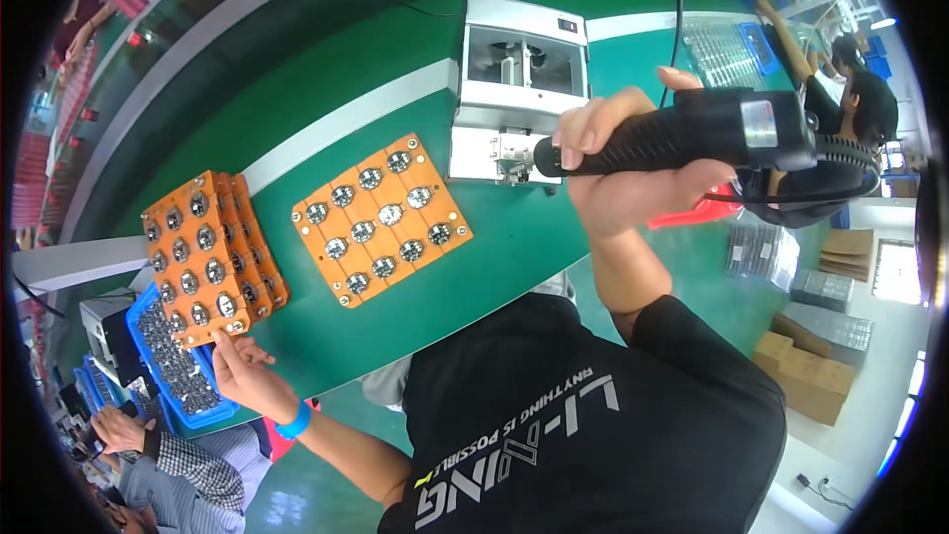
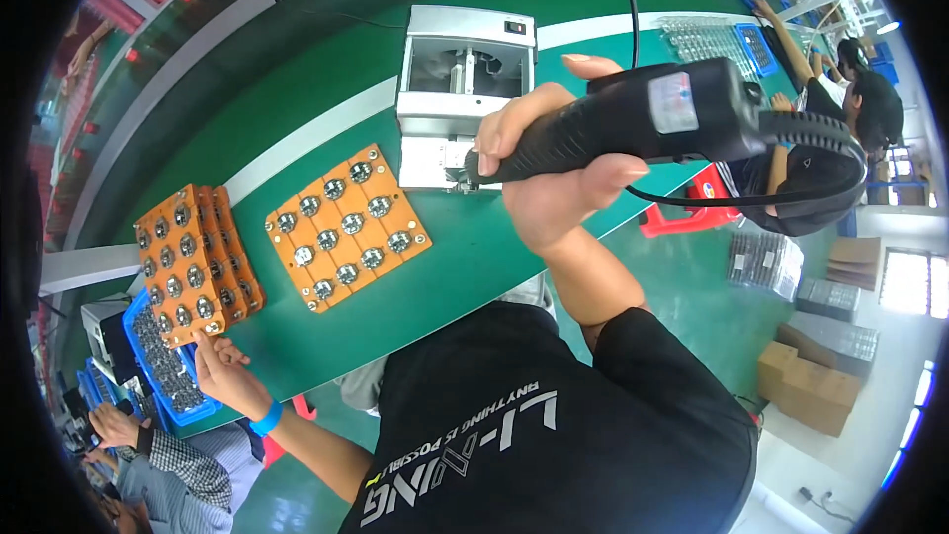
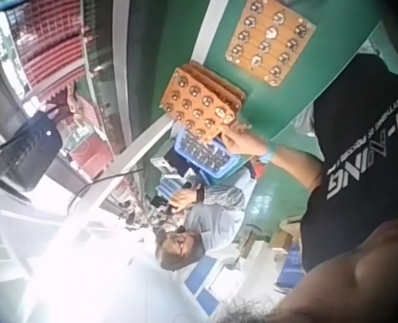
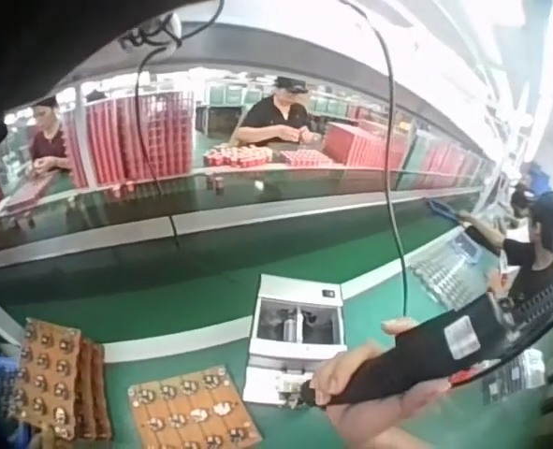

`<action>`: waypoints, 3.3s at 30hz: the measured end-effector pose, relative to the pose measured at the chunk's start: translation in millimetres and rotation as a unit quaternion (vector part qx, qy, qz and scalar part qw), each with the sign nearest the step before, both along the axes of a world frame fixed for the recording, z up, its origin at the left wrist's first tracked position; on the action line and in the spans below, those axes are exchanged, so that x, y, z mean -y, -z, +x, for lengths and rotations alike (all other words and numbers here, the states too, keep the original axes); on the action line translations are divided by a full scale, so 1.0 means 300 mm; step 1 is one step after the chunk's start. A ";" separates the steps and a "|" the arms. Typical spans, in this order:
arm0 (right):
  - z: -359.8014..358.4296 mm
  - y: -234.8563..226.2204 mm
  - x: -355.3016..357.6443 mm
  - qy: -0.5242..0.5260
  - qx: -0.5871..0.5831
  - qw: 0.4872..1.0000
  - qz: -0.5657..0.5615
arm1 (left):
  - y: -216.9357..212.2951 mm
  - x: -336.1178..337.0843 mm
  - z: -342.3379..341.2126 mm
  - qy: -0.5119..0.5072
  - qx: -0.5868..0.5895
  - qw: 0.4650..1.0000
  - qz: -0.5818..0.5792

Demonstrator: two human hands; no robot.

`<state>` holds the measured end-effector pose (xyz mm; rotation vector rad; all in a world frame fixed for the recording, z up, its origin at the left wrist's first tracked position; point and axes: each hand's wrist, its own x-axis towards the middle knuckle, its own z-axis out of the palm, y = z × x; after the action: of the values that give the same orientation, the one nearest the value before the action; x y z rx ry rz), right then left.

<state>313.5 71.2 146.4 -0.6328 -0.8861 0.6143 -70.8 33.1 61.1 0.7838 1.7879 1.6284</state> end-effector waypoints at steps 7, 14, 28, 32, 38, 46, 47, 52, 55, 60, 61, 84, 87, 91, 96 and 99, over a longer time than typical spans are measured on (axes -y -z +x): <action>-0.060 0.041 -0.006 0.063 0.071 0.991 -0.097 | 0.042 0.023 0.010 -0.009 0.122 0.991 0.058; -0.071 0.044 0.004 0.011 0.056 0.995 -0.080 | 0.000 0.019 0.075 -0.009 0.169 0.979 0.115; -0.033 0.086 -0.012 0.046 0.055 0.994 -0.081 | 0.050 0.011 0.095 -0.037 0.035 0.998 0.026; 0.014 0.084 -0.029 0.055 0.078 0.992 -0.078 | 0.095 0.014 0.129 -0.070 -0.150 0.985 0.042; 0.017 0.098 -0.035 0.062 0.165 0.979 -0.103 | 0.109 0.025 0.250 -0.075 -0.535 0.827 0.155; -0.014 0.106 -0.044 0.050 0.188 0.972 -0.130 | 0.051 -0.102 0.154 0.025 -0.651 0.744 0.145; -0.016 0.108 -0.040 0.047 0.189 0.972 -0.131 | 0.066 -0.107 0.146 0.024 -0.652 0.745 0.141; -0.026 0.138 -0.006 -0.021 0.143 0.977 -0.155 | 0.105 -0.141 0.157 -0.012 -0.645 0.760 0.079; -0.056 0.183 0.016 -0.087 0.029 0.992 -0.083 | 0.113 -0.170 0.157 -0.032 -0.638 0.766 0.069; -0.079 0.205 0.023 -0.096 0.027 0.990 -0.097 | 0.122 -0.179 0.176 -0.087 -0.643 0.761 -0.005; -0.078 0.219 0.026 -0.108 0.035 0.989 -0.093 | 0.119 -0.179 0.183 -0.098 -0.636 0.765 -0.026; -0.174 0.243 0.020 -0.207 0.073 0.975 -0.042 | 0.139 -0.114 0.074 -0.073 -0.622 0.768 0.138; -0.178 0.247 0.013 -0.223 0.083 0.971 -0.023 | 0.152 -0.107 0.059 -0.048 -0.607 0.783 0.127; -0.205 0.245 0.017 -0.212 0.068 0.974 -0.027 | 0.180 -0.086 0.054 -0.028 -0.586 0.803 0.105; -0.337 0.261 -0.058 -0.180 0.048 0.982 0.017 | 0.172 -0.083 0.070 -0.023 -0.590 0.798 0.119; -0.423 0.262 -0.099 -0.166 0.023 0.985 -0.046 | 0.166 -0.084 0.102 -0.039 -0.597 0.792 0.121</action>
<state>186.6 100.9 67.7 -0.5875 -1.0210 0.9478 -40.3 58.3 11.4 2.2462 2.3872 1.4849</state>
